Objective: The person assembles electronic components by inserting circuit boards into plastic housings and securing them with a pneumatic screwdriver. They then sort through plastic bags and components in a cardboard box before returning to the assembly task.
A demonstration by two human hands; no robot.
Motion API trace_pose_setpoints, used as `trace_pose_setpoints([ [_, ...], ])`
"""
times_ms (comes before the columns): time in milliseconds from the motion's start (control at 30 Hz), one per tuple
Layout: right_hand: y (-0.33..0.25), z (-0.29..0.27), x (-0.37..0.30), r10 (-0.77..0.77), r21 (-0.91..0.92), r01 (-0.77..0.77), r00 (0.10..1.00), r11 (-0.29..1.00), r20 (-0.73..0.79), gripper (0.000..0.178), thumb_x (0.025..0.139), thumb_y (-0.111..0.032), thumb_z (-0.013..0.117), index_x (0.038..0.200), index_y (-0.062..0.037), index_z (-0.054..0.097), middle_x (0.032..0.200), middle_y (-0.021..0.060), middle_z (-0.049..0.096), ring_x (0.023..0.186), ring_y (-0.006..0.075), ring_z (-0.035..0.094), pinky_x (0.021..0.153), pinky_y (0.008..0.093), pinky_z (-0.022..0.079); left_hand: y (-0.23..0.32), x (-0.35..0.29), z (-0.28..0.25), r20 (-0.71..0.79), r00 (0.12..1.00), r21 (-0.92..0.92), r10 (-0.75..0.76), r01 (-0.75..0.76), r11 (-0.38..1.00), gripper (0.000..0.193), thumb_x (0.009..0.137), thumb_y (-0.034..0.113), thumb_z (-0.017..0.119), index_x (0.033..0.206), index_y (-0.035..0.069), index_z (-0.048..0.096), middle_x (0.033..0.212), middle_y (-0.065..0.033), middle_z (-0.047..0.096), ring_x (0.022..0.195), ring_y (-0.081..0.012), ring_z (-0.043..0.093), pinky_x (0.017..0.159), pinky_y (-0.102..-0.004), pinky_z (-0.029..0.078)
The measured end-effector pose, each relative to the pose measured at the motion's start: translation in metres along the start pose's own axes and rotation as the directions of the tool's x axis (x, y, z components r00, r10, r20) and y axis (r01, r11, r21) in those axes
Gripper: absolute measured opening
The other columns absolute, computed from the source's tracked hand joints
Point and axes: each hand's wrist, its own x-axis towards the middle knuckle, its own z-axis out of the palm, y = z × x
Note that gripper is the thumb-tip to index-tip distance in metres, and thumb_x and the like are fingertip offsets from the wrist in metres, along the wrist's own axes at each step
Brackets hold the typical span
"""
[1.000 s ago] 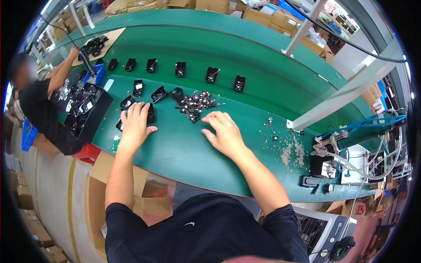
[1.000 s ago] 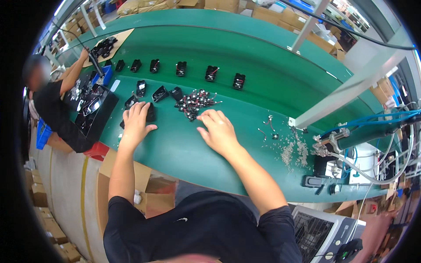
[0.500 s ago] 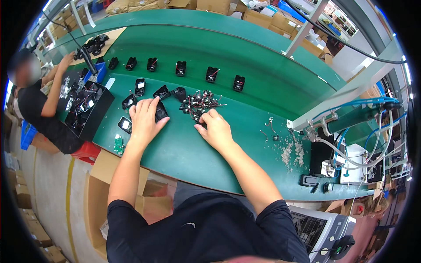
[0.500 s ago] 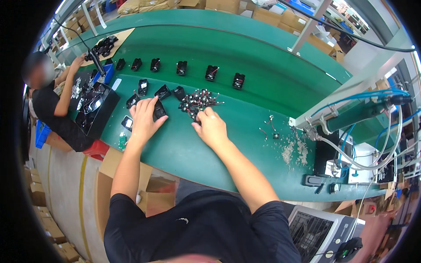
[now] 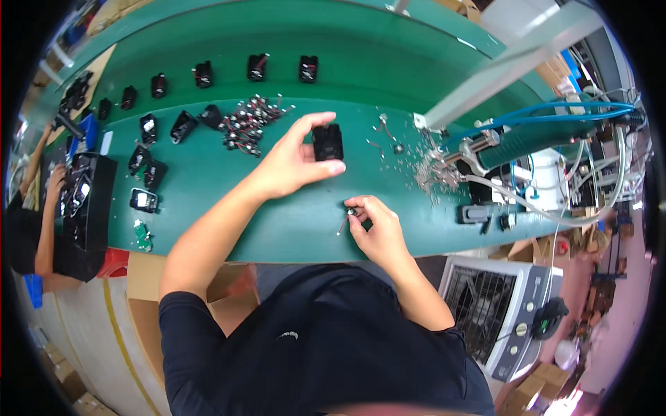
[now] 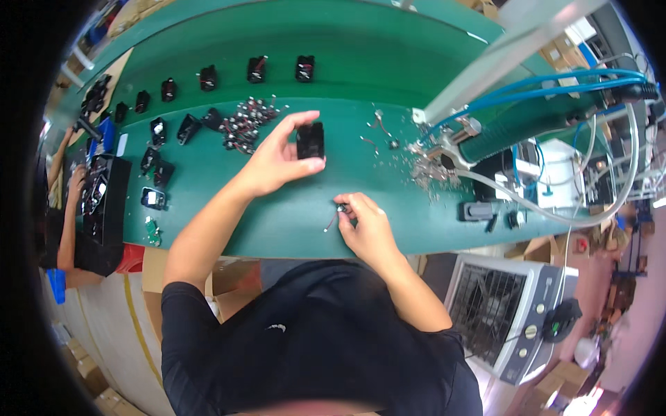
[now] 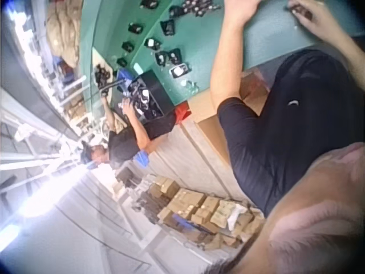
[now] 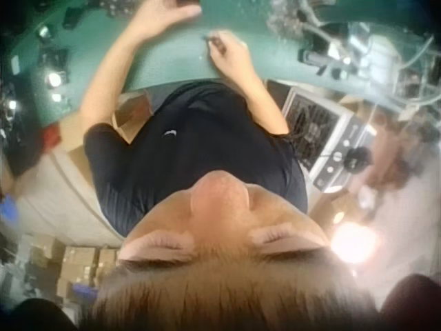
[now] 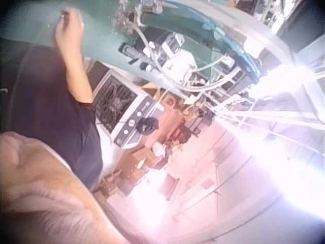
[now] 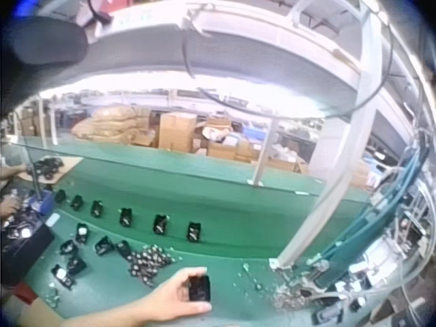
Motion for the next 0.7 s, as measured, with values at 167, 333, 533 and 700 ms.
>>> trace_pose_setpoints([
  [167,0.007,-0.004,-0.010,-0.138,-0.151,0.128,0.989,0.980,-0.058,0.023,0.084,0.004,0.069,0.106,-0.0009,0.069,0.101,0.0130,0.066,0.090,0.0304,0.068,0.077,0.0370,0.057,-0.046,0.018,0.021,0.010,0.997,-0.017,-0.072,0.072,0.997,0.080,0.083,0.007,0.083,0.148,0.005,0.036,0.132,-0.0117,0.055,0.108,-0.0178,0.065,0.092,-0.0336,0.057],
  [333,0.008,-0.006,-0.014,-0.045,-0.187,0.032,0.997,0.982,-0.065,0.024,0.082,0.003,0.070,0.106,-0.0012,0.071,0.106,0.0119,0.062,0.099,0.0304,0.065,0.079,0.0378,0.056,-0.063,0.002,0.025,0.039,0.998,-0.040,-0.051,0.053,0.998,0.083,0.082,0.005,0.082,0.149,0.007,0.035,0.135,-0.0122,0.051,0.108,-0.0177,0.064,0.090,-0.0336,0.057],
  [533,0.008,-0.008,-0.008,0.090,-0.138,-0.099,0.993,0.986,-0.071,0.020,0.080,0.003,0.069,0.099,-0.0033,0.072,0.103,0.0111,0.067,0.093,0.0298,0.068,0.078,0.0385,0.057,-0.060,0.002,0.028,0.042,0.996,-0.031,-0.077,0.078,0.996,0.086,0.083,-0.004,0.078,0.154,0.011,0.030,0.136,-0.0076,0.048,0.108,-0.0125,0.058,0.094,-0.0307,0.053],
  [700,0.004,-0.011,-0.009,0.085,-0.171,-0.097,0.994,0.980,-0.072,0.015,0.080,0.001,0.071,0.095,-0.0033,0.072,0.103,0.0108,0.071,0.092,0.0297,0.070,0.079,0.0383,0.058,-0.059,0.002,0.026,0.077,0.991,0.091,-0.114,0.106,0.990,0.088,0.082,-0.006,0.077,0.154,0.010,0.030,0.139,-0.0084,0.043,0.110,-0.0137,0.058,0.095,-0.0312,0.053],
])
